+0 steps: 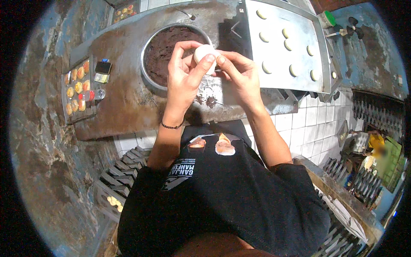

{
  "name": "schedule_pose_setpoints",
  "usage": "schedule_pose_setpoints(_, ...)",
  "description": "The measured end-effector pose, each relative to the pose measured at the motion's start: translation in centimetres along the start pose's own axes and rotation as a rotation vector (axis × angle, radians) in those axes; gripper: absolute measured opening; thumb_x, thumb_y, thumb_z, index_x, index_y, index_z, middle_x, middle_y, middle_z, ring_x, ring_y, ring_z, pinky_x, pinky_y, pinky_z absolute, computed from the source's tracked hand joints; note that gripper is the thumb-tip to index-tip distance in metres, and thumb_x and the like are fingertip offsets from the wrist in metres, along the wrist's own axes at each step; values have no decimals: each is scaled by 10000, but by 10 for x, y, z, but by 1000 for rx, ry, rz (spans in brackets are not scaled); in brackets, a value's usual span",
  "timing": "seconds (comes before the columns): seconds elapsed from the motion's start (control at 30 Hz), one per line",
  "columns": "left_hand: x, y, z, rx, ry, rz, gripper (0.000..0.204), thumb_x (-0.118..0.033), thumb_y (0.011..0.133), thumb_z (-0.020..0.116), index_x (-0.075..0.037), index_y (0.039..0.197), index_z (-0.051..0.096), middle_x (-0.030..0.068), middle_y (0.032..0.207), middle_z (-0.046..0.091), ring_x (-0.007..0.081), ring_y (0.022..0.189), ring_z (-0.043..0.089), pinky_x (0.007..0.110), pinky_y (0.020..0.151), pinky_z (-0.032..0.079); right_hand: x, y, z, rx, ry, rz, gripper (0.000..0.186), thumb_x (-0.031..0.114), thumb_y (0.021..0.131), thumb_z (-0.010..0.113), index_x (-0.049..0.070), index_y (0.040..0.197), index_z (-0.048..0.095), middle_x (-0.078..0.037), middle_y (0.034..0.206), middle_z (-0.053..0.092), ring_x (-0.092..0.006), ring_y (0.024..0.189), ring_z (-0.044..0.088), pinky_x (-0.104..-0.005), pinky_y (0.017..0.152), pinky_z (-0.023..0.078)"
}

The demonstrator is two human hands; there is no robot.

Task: The person flattens pieces of dough, adds a dark paste filling using a spoon, closes the dough to form balls, and places them onto metal trays.

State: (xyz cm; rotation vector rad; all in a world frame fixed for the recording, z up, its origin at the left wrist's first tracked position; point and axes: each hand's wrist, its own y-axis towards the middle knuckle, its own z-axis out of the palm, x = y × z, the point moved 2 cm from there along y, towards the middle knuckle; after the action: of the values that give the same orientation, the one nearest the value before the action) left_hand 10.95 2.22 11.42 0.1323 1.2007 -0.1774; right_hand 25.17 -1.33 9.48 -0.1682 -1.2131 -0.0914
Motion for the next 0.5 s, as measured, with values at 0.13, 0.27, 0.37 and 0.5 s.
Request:
schedule_pose_setpoints(0.13,-3,29,27,107,422,255,308,-177,899,824,-54,1089,616,41,928,678,105,874,649,262,774,545,-19,-5,-23,106,617,244,347,94,979,734,91,1298,597,-76,1129,696,-177,964,723,-322,752,670)
schedule_pose_setpoints(0.27,0,33,98,341,78,133,241,-80,853,762,-40,1050,631,31,997,679,111,946,648,278,875,530,-2,-3,-42,-92,484,-44,489,58,946,749,62,1391,546,-77,1214,671,-187,1013,708,-351,886,629)
schedule_pose_setpoints(0.37,9,30,148,352,-13,103,260,-10,825,739,-30,1049,609,39,991,675,110,956,660,301,892,544,13,2,-90,-91,368,-206,428,49,939,738,22,1345,604,-83,1247,681,-171,1118,668,-335,994,560)
schedule_pose_setpoints(0.5,24,43,196,353,-64,141,422,38,828,747,-49,1182,534,42,1002,660,102,986,668,287,878,553,42,13,-147,13,114,-273,391,78,964,724,-12,1330,623,-107,1282,682,-171,1149,663,-326,983,553)
